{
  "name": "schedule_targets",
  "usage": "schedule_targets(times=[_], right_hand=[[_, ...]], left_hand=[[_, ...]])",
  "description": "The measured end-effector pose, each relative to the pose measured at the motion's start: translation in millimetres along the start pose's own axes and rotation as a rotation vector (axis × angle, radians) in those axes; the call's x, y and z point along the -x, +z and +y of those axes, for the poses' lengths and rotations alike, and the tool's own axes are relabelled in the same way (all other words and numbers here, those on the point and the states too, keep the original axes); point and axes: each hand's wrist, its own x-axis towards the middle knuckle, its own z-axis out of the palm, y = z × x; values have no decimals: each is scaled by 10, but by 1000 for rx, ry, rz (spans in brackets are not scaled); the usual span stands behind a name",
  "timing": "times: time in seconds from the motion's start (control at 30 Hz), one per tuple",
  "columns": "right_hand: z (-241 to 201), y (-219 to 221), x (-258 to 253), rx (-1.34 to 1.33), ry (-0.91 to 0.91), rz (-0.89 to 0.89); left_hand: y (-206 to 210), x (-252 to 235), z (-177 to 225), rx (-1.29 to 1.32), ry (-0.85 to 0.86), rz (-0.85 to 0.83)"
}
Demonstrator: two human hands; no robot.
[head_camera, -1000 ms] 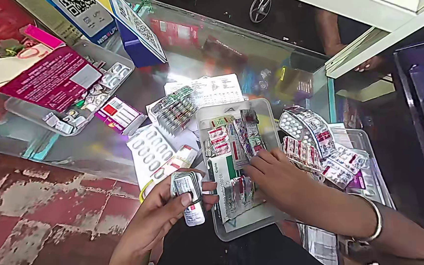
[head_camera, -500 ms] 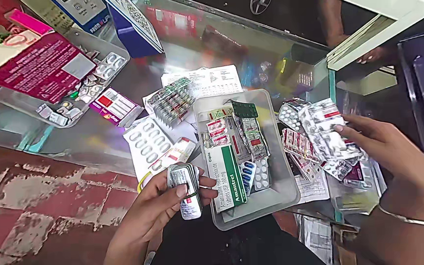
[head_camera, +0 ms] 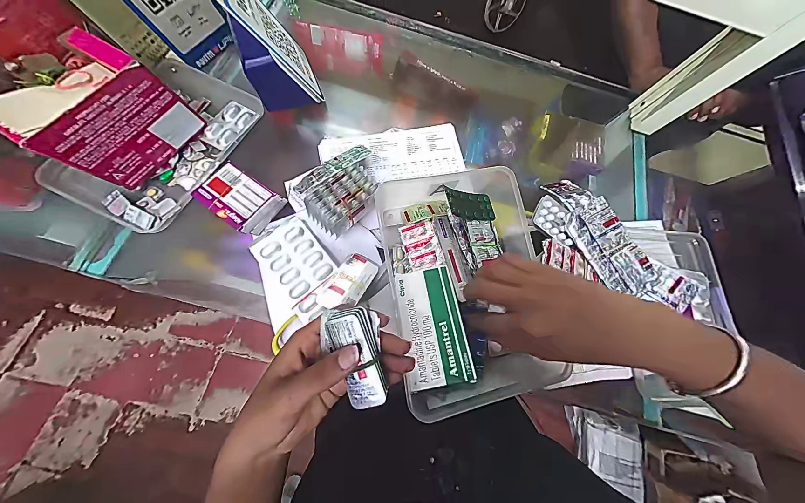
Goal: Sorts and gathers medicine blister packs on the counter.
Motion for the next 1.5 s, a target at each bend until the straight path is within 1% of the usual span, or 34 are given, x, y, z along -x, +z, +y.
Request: schedule_targets(times=[0.07,0.17,0.23,0.3,0.53,0.67,0.73,0.9,1.0,1.1,1.23,1.27,1.33,1.43,1.47,1.5], right_hand=[[92,-165,139,-245,135,103],[124,-313,279,-576,426,254],[106,-340,308,-801,601,305],[80,-316,322,-925,680,325],[18,-218,238,-1058,655,347],[-49,-197,77,-1199,607,331],[-69,-175,-1,-1218,569,319],[-84,-206,-148,-1200,484,339],[-74,-202,-199,-1190,482,373],[-82,-203,-219,-1183,494,405],[-187,-166,-315,-1006,444,498],[-217,-163,-343,-1001,436,506],[-236,-181,-376,-1062,449,489],[-154,-168,-368,-1136,480,412],[-110,-140,-336,-1091,474,364],[-63,-101,-289,-974,451,304]], left_hand=[[-6,13,3,13,13,20],[4,6,0,37,9,35],[24,-21,-5,48,1,29],[65,-56,-15,62,2,36],[148,-76,17,64,12,38],[148,-36,69,20,30,26],[185,-32,99,4,26,30],[234,-21,131,-64,63,57],[255,-16,144,-132,85,69],[267,-18,145,-135,110,112],[279,-70,113,-126,134,161],[286,-80,107,-144,142,179],[300,-95,101,-180,162,231],[304,-109,87,-184,177,284],[298,-111,85,-175,180,295],[294,-109,85,-168,182,312]])
